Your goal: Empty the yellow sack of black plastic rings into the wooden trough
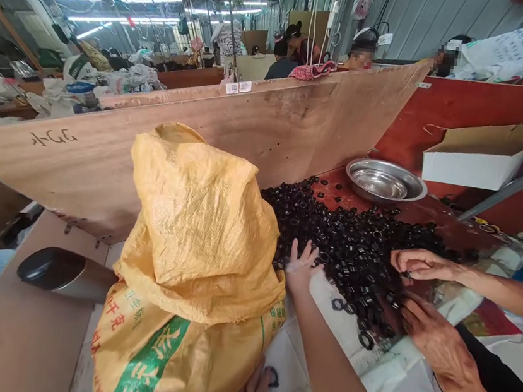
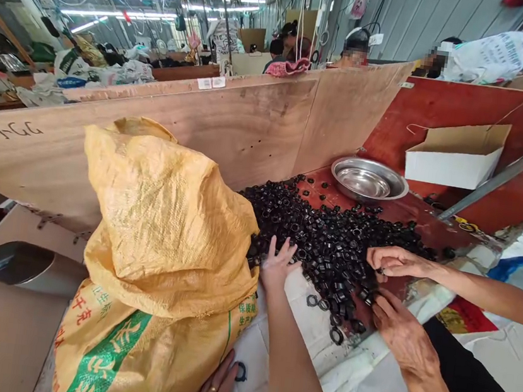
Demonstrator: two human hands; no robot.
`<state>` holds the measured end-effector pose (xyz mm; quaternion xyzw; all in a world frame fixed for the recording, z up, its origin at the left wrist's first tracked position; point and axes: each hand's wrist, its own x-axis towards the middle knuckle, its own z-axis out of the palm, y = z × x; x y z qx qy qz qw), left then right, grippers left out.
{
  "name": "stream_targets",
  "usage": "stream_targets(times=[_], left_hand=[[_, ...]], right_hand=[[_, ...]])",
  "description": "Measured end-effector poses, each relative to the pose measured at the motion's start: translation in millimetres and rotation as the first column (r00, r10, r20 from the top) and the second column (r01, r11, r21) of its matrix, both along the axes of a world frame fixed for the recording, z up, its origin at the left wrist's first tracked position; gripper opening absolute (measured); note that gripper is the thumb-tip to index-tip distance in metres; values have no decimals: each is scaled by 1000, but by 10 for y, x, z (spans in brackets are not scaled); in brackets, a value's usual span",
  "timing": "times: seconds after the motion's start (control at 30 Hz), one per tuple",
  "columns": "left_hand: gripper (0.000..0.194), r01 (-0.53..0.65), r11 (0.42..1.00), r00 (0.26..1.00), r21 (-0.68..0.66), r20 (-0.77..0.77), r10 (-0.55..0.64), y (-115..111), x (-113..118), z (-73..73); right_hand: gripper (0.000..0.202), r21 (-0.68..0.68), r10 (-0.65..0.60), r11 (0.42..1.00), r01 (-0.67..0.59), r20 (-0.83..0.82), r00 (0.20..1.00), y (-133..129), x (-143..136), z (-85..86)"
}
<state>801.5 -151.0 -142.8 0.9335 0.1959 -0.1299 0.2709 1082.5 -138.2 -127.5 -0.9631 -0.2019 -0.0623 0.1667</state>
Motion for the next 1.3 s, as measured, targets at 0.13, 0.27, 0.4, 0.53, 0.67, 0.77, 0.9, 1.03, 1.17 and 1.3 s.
stream_targets(times=[0.13, 0.27, 0.4, 0.53, 0.67, 0.77, 0.9, 1.03, 1.17, 1.3], left_hand=[[72, -83, 996, 996, -13, 7, 84, -16, -4, 34], [73, -92, 996, 996, -11, -6, 92, -34, 13, 113], [70, -50, 998, 999, 42, 17, 50, -37, 24, 133], [66, 9, 987, 995, 157, 95, -24, -34, -7, 59], [64, -15, 985, 970, 173, 242, -28, -29, -73, -71], [68, -35, 994, 967, 102, 254, 8, -31, -98, -103], [76, -79, 996, 992, -37, 100, 82, -44, -42, 51], [82, -92, 984, 990, -150, -119, 74, -75, 69, 267], [88, -44, 972, 999, -229, 3, 46, -104, -3, 490], [69, -129, 991, 619, -46, 776, 117, -16, -310, 1299]], right_hand=[[72, 9, 99, 995, -99, 16, 995, -159, -69, 78], [54, 65, 50, 996, -59, 137, 989, -1031, -405, 49], [79, 191, -223, 963, 188, 182, 958, -1599, -469, -109], [84, 231, -236, 951, 206, 109, 966, -1192, -182, -175], [74, 247, -139, 959, 137, -7, 990, -525, 0, -108], [62, 266, -86, 958, 108, -92, 992, -314, -41, -9], [52, 337, -21, 940, 61, -122, 992, -260, -189, 485], [68, 478, 287, 832, -280, 62, 956, 87, -209, 1591], [79, 696, 647, 414, -586, 227, 728, 481, -312, 2525], [24, 621, 779, 363, -695, 206, 592, 269, -918, 2477]])
